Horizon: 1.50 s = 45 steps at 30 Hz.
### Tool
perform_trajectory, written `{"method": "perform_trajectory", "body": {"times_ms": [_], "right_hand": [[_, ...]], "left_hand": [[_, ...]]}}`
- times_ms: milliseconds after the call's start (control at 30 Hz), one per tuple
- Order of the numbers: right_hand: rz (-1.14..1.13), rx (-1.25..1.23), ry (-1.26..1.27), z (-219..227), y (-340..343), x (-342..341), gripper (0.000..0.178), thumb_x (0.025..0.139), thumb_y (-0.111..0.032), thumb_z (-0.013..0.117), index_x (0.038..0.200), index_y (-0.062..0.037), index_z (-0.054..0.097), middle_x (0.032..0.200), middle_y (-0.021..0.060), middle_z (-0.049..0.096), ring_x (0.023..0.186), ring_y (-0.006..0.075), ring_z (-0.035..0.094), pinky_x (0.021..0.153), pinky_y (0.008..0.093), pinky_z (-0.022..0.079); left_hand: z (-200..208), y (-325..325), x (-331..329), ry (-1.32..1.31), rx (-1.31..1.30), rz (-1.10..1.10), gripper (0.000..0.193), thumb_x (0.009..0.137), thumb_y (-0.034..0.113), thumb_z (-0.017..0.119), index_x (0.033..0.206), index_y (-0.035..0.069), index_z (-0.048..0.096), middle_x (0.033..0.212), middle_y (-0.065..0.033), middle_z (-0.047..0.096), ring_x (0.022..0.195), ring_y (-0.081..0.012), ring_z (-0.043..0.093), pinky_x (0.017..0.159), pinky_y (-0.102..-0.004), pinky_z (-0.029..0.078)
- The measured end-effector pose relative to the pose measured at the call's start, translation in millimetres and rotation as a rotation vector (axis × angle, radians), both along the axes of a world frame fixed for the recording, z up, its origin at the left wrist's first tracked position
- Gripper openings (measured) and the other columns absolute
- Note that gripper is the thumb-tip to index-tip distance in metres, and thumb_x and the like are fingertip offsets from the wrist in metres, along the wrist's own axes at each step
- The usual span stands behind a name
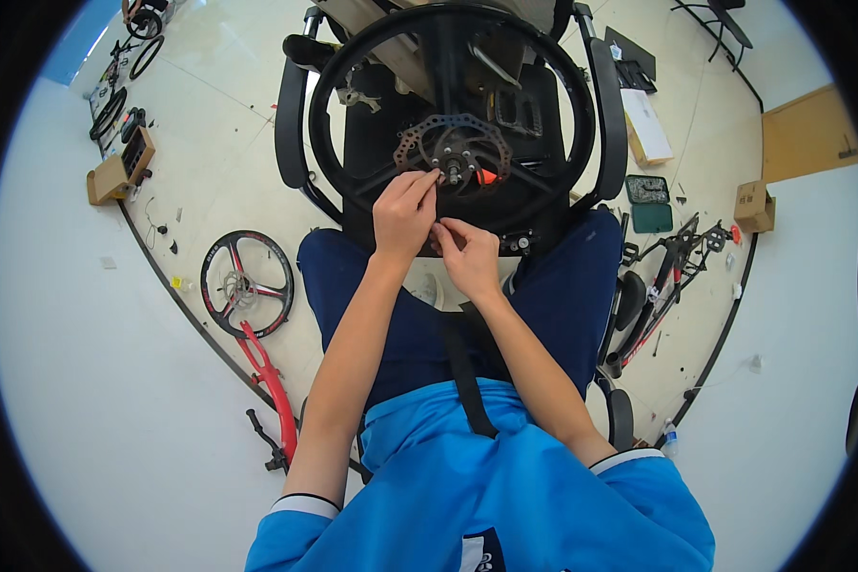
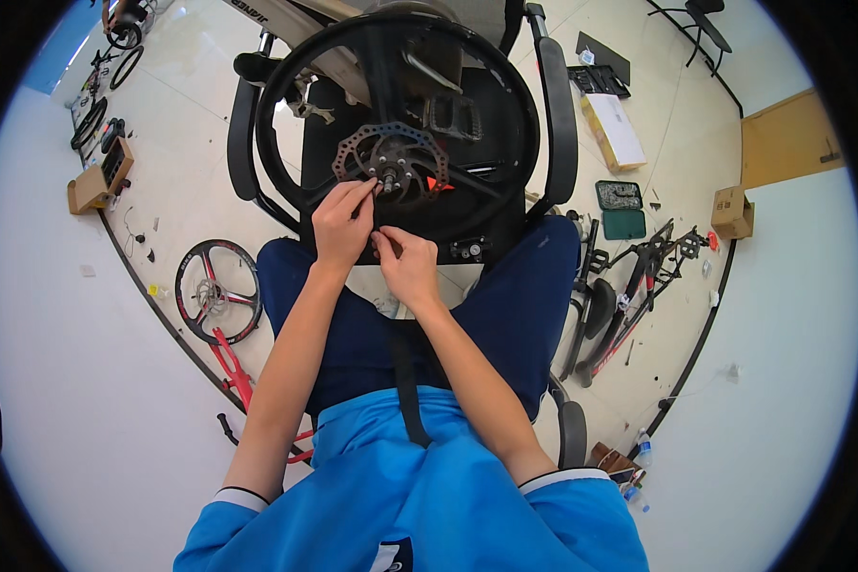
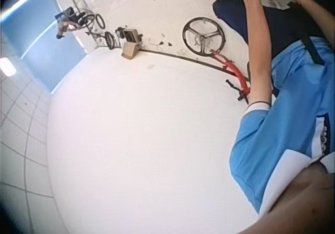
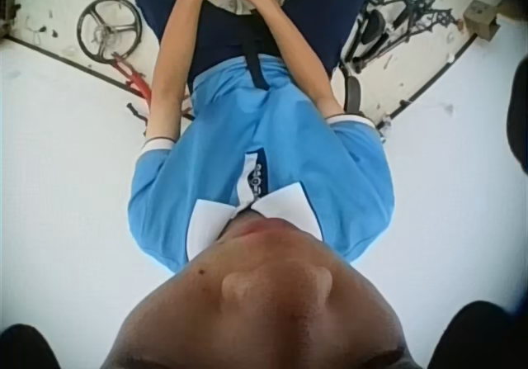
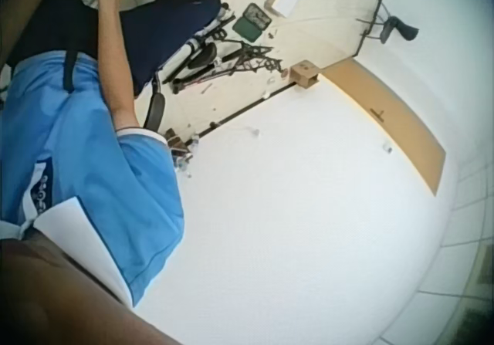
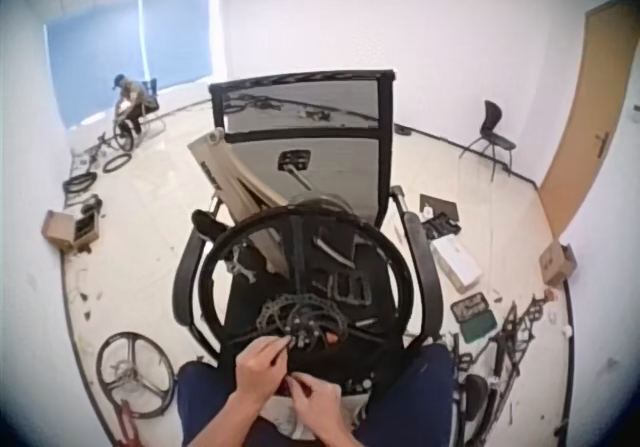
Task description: The person is assembling a bicycle disc brake rotor onto a wheel hub. They use an Allen key to tighten the mounting bolts, securing the rotor to the hub.
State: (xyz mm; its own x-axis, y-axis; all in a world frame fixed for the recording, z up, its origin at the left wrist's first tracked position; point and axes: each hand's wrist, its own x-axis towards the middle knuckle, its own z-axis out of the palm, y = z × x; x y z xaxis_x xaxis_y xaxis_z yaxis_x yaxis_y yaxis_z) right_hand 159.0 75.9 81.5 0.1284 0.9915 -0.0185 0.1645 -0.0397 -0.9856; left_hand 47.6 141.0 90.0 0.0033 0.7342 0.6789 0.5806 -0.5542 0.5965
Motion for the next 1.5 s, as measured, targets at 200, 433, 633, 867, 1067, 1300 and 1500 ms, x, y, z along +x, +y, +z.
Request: {"method": "perform_trajectory", "body": {"times_ms": [200,433,633,867,1067,1300,1500], "right_hand": [[0.005,-0.031,0.051,-0.4,-2.0,0.6,0.017,0.090,-0.008,0.064,0.096,0.0074,0.069,0.075,0.0128,0.071,0.065,0.0141,0.069,0.061,0.0257,0.053],[-0.003,-0.082,0.060,-2.5,2.8,1.2,0.017,0.090,-0.008,0.064,0.096,0.0070,0.070,0.073,0.0123,0.071,0.064,0.0137,0.068,0.060,0.0259,0.053],[0.021,-0.035,-0.032,-4.0,6.7,-3.0,0.016,0.089,-0.007,0.059,0.096,0.0038,0.069,0.070,0.0160,0.069,0.062,0.0171,0.068,0.059,0.0299,0.050],[0.050,0.039,-0.178,-14.7,9.7,-9.1,0.016,0.085,-0.005,0.059,0.095,0.0026,0.069,0.072,0.0190,0.068,0.064,0.0233,0.070,0.059,0.0317,0.050],[0.122,-0.041,-0.105,0.4,9.2,14.3,0.020,0.086,-0.005,0.058,0.100,0.0005,0.070,0.071,0.0220,0.065,0.063,0.0314,0.068,0.058,0.0351,0.050],[0.142,0.012,-0.195,0.3,10.6,24.2,0.013,0.086,-0.004,0.059,0.087,0.0042,0.069,0.054,0.0093,0.060,0.045,0.0125,0.057,0.047,0.0295,0.044],[0.181,0.163,-0.391,12.9,17.3,45.3,0.015,0.085,-0.006,0.061,0.096,0.0011,0.070,0.081,0.0212,0.067,0.073,0.0376,0.065,0.066,0.0417,0.051]], "left_hand": [[-1.7,-0.5,-1.3,0.020,0.011,-0.029,0.016,0.076,-0.002,0.071,0.092,0.002,0.072,0.082,-0.0079,0.065,0.072,-0.0242,0.064,0.064,-0.0325,0.053],[-1.0,0.1,-1.4,0.029,-0.016,-0.032,0.016,0.077,-0.002,0.070,0.092,0.002,0.073,0.084,-0.0079,0.066,0.071,-0.0233,0.065,0.063,-0.0311,0.053],[20.9,-20.7,6.0,-0.209,-0.328,-0.019,0.012,0.080,0.002,0.070,0.092,-0.001,0.073,0.073,-0.0100,0.067,0.059,-0.0227,0.064,0.057,-0.0264,0.051],[10.9,-15.5,14.4,-0.002,-0.264,0.040,0.011,0.085,0.007,0.067,0.087,-0.003,0.071,0.067,-0.0147,0.063,0.055,-0.0258,0.061,0.052,-0.0340,0.045],[14.2,-19.4,24.4,-0.124,-0.384,0.063,0.014,0.086,0.009,0.066,0.083,-0.004,0.069,0.065,-0.0149,0.063,0.051,-0.0216,0.059,0.050,-0.0324,0.042],[14.7,-20.7,32.3,-0.230,-0.484,0.086,0.017,0.087,0.011,0.066,0.082,-0.005,0.070,0.067,-0.0130,0.067,0.053,-0.0160,0.061,0.052,-0.0292,0.045],[9.0,-19.4,34.8,-0.685,-0.733,0.067,0.024,0.095,0.013,0.061,0.090,-0.008,0.071,0.073,-0.0108,0.069,0.060,-0.0138,0.065,0.056,-0.0223,0.051]]}}
